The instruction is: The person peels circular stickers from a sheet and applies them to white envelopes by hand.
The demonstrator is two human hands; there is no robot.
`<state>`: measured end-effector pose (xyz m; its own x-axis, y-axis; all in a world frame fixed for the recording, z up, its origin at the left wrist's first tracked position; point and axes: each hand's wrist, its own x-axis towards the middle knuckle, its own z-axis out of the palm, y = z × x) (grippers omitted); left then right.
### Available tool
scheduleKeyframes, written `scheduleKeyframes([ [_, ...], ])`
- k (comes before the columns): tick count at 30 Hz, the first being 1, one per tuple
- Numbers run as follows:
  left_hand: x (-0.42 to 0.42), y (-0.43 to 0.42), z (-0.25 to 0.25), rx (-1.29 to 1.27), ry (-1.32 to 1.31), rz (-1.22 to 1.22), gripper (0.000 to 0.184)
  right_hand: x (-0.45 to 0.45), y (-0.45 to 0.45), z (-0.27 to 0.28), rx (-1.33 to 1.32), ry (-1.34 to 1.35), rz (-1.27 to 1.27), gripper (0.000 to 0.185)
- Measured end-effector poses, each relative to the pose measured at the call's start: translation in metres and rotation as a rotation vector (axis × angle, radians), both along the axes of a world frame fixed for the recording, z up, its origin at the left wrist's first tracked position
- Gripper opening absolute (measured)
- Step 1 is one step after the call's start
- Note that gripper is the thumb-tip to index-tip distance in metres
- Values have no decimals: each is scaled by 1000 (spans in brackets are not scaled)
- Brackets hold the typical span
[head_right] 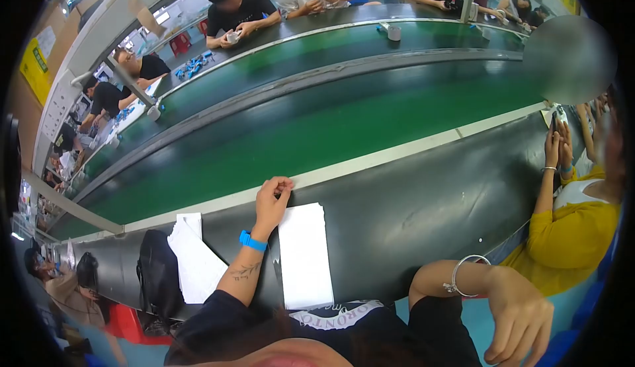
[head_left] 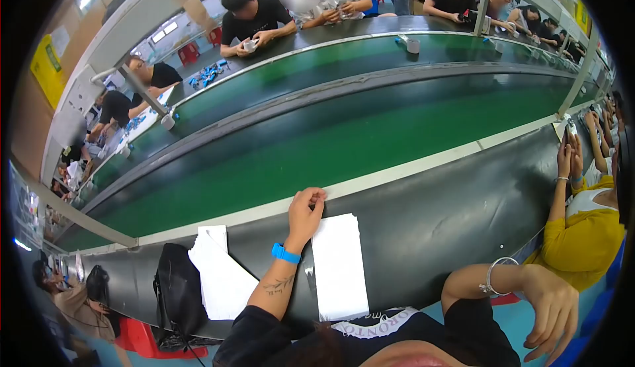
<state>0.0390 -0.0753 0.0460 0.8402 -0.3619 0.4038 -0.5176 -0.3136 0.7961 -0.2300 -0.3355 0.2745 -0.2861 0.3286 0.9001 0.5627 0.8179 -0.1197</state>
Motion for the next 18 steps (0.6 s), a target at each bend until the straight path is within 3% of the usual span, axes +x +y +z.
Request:
scheduleKeyframes([
  [6, 3, -1, -4, -32, 16, 3, 12, 1, 0, -10, 176, 5, 1, 25],
  [16, 7, 3, -19, -61, -2, -4, 8, 15, -4, -12, 107, 137, -35, 9],
  [18, 3, 3, -10, -26, 10, -8, 10, 22, 6, -5, 148, 168, -170, 11],
])
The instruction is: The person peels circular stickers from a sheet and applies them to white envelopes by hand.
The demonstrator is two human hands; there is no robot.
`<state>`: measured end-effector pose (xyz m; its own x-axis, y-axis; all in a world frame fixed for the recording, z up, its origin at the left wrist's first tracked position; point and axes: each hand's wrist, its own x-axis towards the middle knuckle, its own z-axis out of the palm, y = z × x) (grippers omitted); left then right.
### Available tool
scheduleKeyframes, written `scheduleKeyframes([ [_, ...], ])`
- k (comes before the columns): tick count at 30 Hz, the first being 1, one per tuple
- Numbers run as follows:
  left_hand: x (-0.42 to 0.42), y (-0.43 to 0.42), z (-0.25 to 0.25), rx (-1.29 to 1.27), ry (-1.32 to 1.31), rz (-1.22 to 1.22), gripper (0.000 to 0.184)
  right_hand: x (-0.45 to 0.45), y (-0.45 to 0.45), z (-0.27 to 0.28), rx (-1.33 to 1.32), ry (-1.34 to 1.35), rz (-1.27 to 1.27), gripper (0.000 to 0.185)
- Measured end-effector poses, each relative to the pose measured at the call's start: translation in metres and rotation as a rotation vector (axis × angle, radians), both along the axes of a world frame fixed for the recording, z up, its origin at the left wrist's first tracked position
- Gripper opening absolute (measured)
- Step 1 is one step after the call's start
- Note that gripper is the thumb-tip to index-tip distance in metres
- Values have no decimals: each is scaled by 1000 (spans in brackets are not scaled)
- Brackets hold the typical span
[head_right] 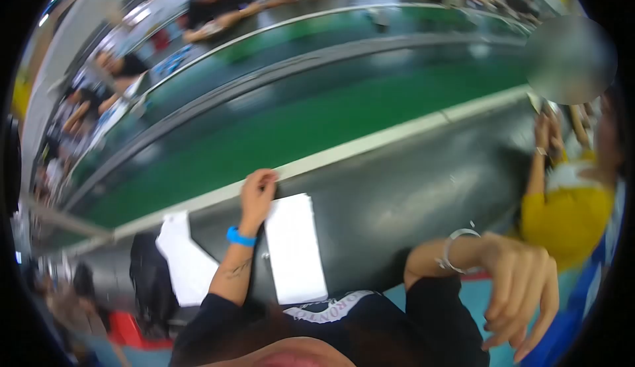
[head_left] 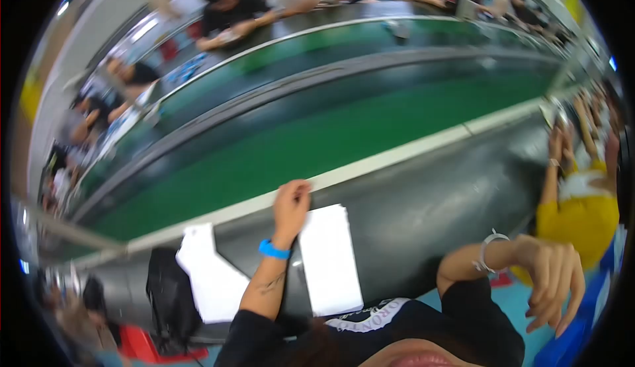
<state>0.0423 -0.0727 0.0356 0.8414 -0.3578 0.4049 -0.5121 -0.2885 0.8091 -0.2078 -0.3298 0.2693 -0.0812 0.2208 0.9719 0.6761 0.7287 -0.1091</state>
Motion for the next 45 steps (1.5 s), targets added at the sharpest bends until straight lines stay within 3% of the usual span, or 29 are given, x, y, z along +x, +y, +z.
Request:
scheduleKeyframes([
  [5, -1, -1, 7, 25, 32, -17, 11, 3, 16, -3, 194, 127, -329, 6],
  [17, -5, -2, 10, 52, 80, -1, 10, 22, 27, -7, -26, 341, -877, 24],
  [22, -5, -1, 12, 43, 91, 2, 10, 25, 24, -13, -44, 433, -933, 12],
  [30, -4, -1, 10, 35, 73, -5, 12, 31, 27, -2, -207, 454, -847, 18],
  [37, -3, -1, 11, 51, 38, -9, 15, 23, 45, -14, 6, 475, -843, 34],
  [38, -3, -1, 10, 50, 42, -9, 15, 25, 39, -12, -78, 418, -802, 39],
  [41, -3, 0, 9, 30, 45, -4, 13, 22, 44, -14, 9, 472, -739, 29],
  [45, -3, 0, 8, 51, 58, 2, 11, 31, 18, 0, -337, 461, -604, 22],
])
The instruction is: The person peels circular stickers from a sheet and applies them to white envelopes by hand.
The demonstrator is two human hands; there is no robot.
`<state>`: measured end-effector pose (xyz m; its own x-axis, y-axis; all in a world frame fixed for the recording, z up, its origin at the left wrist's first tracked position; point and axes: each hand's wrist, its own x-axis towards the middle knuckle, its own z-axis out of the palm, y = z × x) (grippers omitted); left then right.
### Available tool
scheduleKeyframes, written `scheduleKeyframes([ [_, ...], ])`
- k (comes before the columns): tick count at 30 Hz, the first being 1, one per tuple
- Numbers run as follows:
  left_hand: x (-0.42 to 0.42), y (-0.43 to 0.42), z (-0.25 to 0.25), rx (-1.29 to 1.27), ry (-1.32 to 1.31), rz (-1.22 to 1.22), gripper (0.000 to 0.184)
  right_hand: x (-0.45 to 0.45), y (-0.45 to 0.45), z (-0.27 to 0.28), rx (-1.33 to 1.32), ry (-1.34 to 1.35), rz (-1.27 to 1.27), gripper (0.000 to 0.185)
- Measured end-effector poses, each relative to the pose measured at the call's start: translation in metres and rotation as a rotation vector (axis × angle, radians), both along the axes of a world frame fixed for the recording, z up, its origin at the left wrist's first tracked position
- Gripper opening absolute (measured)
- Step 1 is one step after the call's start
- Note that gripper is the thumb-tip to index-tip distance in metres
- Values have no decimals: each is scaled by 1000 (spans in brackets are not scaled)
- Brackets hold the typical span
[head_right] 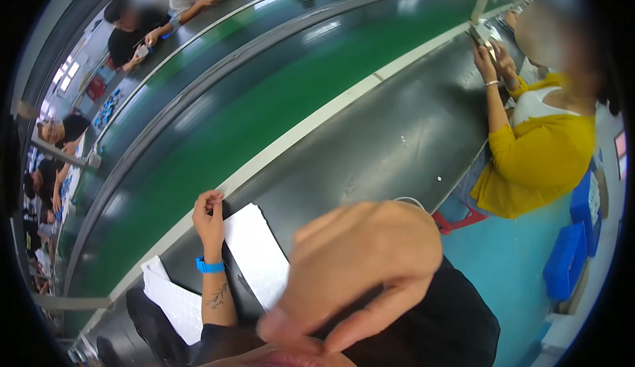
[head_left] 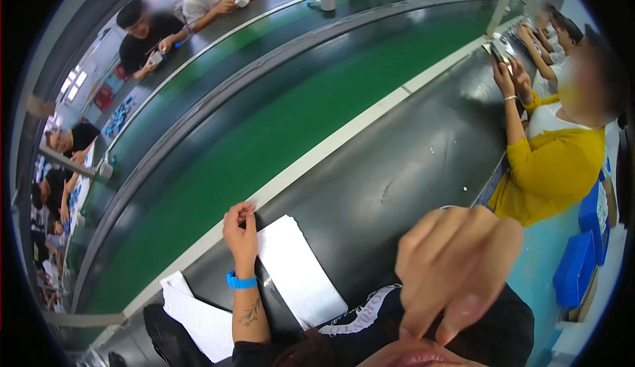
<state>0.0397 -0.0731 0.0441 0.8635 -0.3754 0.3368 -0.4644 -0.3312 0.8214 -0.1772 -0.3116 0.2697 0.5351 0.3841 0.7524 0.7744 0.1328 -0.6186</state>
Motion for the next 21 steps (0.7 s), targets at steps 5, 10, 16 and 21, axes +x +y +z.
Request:
scheduleKeyframes([
  [5, 1, 0, -2, -12, 14, -7, 11, 3, 1, -6, 102, 161, 125, 40],
  [10, 1, 1, -3, 10, 17, 0, 11, -1, 7, -16, 329, 188, 142, 50],
  [16, 2, 0, -4, -4, 8, 1, 10, 3, 8, -15, 300, 191, 159, 54],
  [21, 3, 0, -3, -8, 14, 3, 10, 5, 11, -12, 293, 201, 128, 50],
])
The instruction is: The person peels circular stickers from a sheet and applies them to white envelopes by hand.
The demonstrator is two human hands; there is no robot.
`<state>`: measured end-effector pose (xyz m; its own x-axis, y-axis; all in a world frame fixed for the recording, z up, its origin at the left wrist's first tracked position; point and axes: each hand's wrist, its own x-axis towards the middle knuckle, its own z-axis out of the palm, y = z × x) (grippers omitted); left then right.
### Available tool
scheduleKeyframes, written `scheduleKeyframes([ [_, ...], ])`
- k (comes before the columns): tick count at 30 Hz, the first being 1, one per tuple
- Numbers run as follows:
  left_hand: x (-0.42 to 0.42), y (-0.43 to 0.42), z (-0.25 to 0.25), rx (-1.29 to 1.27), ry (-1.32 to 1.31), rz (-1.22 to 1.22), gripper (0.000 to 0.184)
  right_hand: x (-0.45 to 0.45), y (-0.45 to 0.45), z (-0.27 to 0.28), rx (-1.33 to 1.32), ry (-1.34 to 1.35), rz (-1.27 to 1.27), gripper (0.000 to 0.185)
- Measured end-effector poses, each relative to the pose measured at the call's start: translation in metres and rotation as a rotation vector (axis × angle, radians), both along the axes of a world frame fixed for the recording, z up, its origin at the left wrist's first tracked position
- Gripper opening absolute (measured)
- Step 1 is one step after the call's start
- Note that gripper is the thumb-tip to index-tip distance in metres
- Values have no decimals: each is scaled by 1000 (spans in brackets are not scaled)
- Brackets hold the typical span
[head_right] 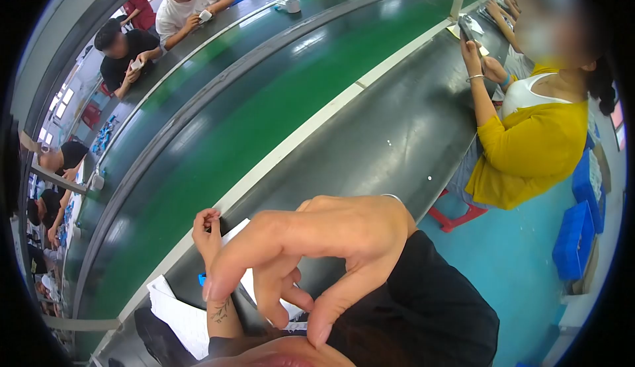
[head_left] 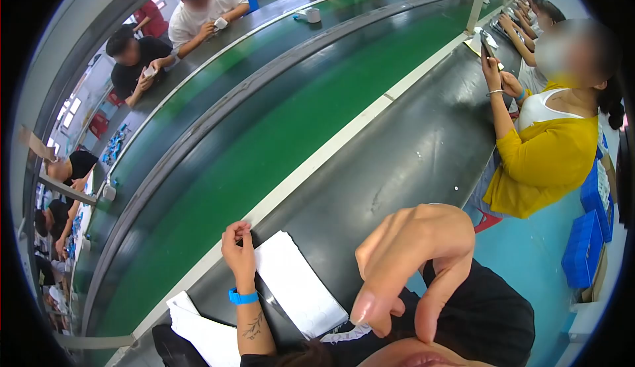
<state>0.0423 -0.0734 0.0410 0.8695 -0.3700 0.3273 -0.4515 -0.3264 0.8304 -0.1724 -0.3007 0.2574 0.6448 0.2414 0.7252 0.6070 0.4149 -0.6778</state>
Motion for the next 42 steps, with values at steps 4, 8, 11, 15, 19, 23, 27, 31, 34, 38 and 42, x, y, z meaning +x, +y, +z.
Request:
scheduleKeyframes([
  [4, 2, 0, -4, -13, 4, -17, 12, -4, -2, 8, -192, 87, -100, 49],
  [8, 0, 1, -1, -31, -4, -10, 13, 13, 3, 2, -293, 73, -176, 50],
  [11, 2, 0, -5, -21, -114, 15, 8, 37, 22, -15, -251, 164, -377, 51],
  [15, 0, 0, -1, -17, -50, 1, 14, 109, 24, -61, -414, 375, -409, 36],
  [19, 1, -3, -2, -61, -94, 1, 13, 150, 32, -136, -725, 412, -559, 35],
  [23, 0, -2, 0, -45, -117, 12, 12, 157, 42, -170, -803, 474, -468, 32],
  [27, -1, 0, 1, -21, -157, 16, 11, 161, 44, -183, -808, 471, -543, 22],
  [31, -2, -1, 1, -56, -147, 34, 12, 155, 43, -178, -838, 472, -498, 28],
  [34, -5, 0, 4, -56, -115, 44, 12, 155, 45, -172, -865, 459, -474, 32],
  [38, -4, -2, 1, -73, -104, 46, 11, 153, 47, -167, -915, 368, -433, 43],
  [42, -6, -2, 5, -59, -84, 62, 10, 151, 50, -167, -1024, 259, -359, 55],
])
